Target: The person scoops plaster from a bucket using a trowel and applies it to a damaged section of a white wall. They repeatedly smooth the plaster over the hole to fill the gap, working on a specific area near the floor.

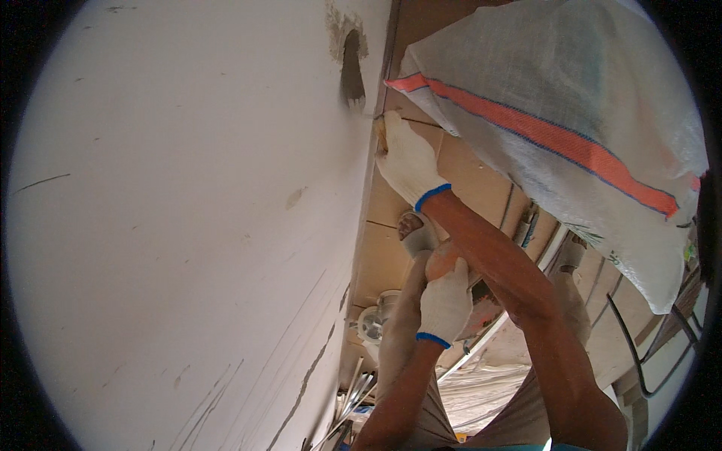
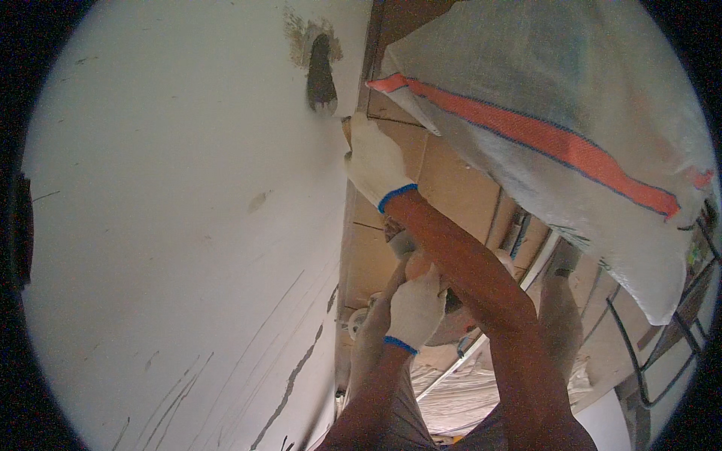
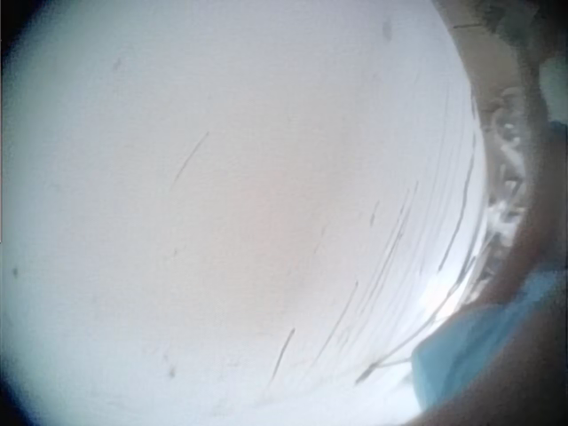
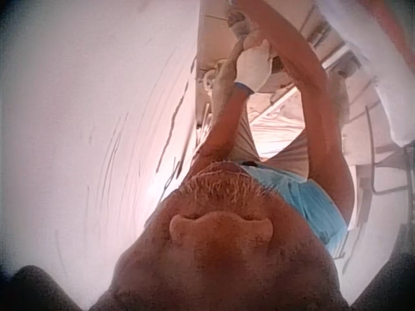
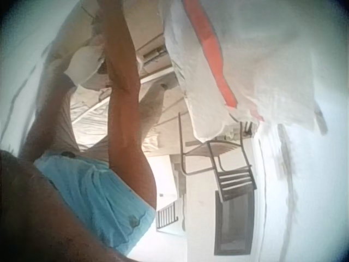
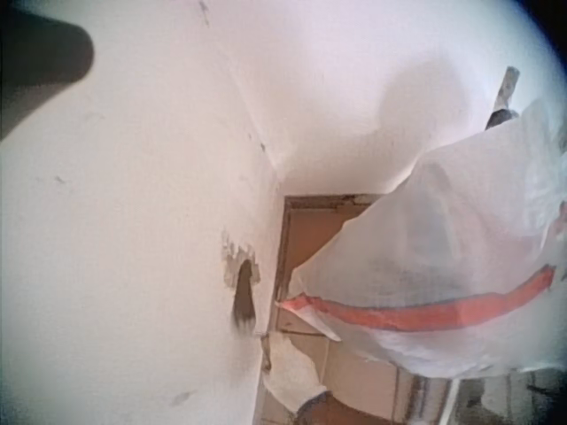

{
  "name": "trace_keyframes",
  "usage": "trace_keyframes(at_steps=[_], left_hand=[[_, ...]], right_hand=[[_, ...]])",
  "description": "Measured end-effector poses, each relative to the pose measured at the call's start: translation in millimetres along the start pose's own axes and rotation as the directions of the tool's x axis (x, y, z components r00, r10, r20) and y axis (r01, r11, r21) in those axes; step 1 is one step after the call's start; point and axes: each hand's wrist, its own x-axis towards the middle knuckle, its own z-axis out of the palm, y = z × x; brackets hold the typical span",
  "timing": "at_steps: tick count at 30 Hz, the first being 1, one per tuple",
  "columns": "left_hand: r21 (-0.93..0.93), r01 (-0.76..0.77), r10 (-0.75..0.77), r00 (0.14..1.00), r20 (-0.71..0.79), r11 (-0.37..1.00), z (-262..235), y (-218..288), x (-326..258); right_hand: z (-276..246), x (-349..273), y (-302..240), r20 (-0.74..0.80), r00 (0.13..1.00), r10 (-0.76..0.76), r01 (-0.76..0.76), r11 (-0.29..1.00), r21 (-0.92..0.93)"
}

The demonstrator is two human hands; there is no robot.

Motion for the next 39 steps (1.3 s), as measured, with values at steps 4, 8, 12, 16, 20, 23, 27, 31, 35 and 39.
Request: trace_keyframes(at_steps=[4, 8, 12, 16, 20, 23, 27, 31, 35, 39], left_hand=[[0.002, 0.001, -0.001, 1.000, 0.021, 1.000, 0, 4, 2], [0.001, -0.006, 0.006, 1.000, 0.023, 1.000, 1, 2, 4], [0.016, 0.013, -0.014, 1.000, 0.021, 1.000, 0, 5, 2], [0.021, 0.000, 0.000, 1.000, 0.016, 1.000, -2, 8, 3], [0.048, -0.047, 0.048, 0.999, -0.007, 0.998, 17, -10, 3], [0.042, -0.040, 0.039, 0.999, 0.024, 0.998, 18, -14, 3], [0.012, -0.010, 0.010, 1.000, -0.029, 1.000, 6, 0, 5], [0.015, 0.017, -0.017, 1.000, -0.008, 1.000, -1, 9, 6], [-0.019, 0.047, -0.047, 0.999, -0.014, 0.999, 3, 11, 7], [0.012, -0.004, 0.005, 1.000, -0.025, 1.000, 20, -2, 7]], right_hand=[[-16, -19, 9, 0.023, 0.997, -0.071, 0.071, 0.997, -0.030], [-40, -26, 10, 0.005, 0.998, -0.069, 0.069, 0.997, 0.042], [-46, -10, 2, -0.052, 0.998, 0.046, -0.041, 0.993, 0.107], [-41, 9, 0, -0.092, 0.996, -0.013, 0.020, 0.997, 0.071], [-13, -10, -23, -0.049, 0.999, -0.004, 0.009, 0.993, 0.117], [-20, -35, -30, 0.043, 0.999, 0.026, -0.031, 0.994, 0.103], [-52, -47, -2, 0.085, 0.995, -0.048, 0.041, 0.995, 0.090], [-61, -31, 0, 0.056, 0.997, 0.055, -0.061, 0.991, 0.115], [-61, -8, -19, 0.066, 0.997, 0.035, -0.045, 0.987, 0.154], [-40, -27, -26, 0.049, 0.999, 0.008, -0.018, 0.980, 0.197]])
